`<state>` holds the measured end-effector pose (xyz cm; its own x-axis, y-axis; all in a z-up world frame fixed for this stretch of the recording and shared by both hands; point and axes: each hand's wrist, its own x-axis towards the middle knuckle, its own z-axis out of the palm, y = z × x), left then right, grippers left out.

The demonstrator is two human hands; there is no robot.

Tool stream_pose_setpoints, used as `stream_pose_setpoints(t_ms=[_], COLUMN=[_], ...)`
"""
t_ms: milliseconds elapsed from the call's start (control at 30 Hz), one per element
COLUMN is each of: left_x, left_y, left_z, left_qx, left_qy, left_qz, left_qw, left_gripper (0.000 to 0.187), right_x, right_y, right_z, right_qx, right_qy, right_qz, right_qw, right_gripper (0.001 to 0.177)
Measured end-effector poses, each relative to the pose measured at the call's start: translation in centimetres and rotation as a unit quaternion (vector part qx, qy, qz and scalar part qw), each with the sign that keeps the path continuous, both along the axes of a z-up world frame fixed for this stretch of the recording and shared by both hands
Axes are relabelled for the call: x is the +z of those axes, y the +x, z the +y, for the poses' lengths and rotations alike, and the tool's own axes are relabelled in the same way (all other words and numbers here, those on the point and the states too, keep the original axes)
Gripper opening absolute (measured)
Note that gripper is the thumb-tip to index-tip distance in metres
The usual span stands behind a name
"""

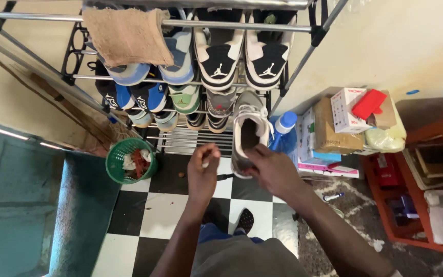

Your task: Organizing and inspecting various sneakers on a metal shoe rack, including checking and removing shoe inserts.

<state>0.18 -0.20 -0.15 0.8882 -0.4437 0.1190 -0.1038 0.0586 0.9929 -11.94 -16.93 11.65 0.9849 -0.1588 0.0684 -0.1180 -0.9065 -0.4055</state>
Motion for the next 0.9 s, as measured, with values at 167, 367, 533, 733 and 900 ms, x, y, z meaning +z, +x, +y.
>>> stream_pose_setpoints(t_ms=[167, 367, 533, 733, 900], left_x=[13.5, 13.0, 14.6, 16.4, 21.3], left_y=[2.6, 5.5, 4.2, 2.1, 0.0], left_z=[-2.1, -2.6, -1.3, -1.2, -1.6], left_qx=[-0.015, -0.193, -0.210, -0.251, -0.189], left_qy=[0.091, 0.138, 0.190, 0.026, -0.038], left_qz=[-0.304, -0.248, -0.192, -0.079, -0.388], left_qw=[0.948, 0.939, 0.940, 0.965, 0.901], left_gripper=[0.050, 0.018, 0.013, 0.010, 0.037], right_x=[4.9, 5.0, -8.2, -1.6, -2.1], right_y=[-1.0, -2.6, -5.7, -5.7, -8.6], right_z=[4.2, 6.8, 7.5, 12.1, 10.4], right_qx=[-0.016, -0.060, -0.389, -0.061, 0.008], right_qy=[0.004, 0.198, 0.540, 0.905, 0.945], right_qz=[0.065, 0.006, -0.367, -0.243, -0.250], right_qw=[0.998, 0.978, 0.650, 0.344, 0.210], right_gripper=[0.050, 0.049, 0.043, 0.081, 0.088])
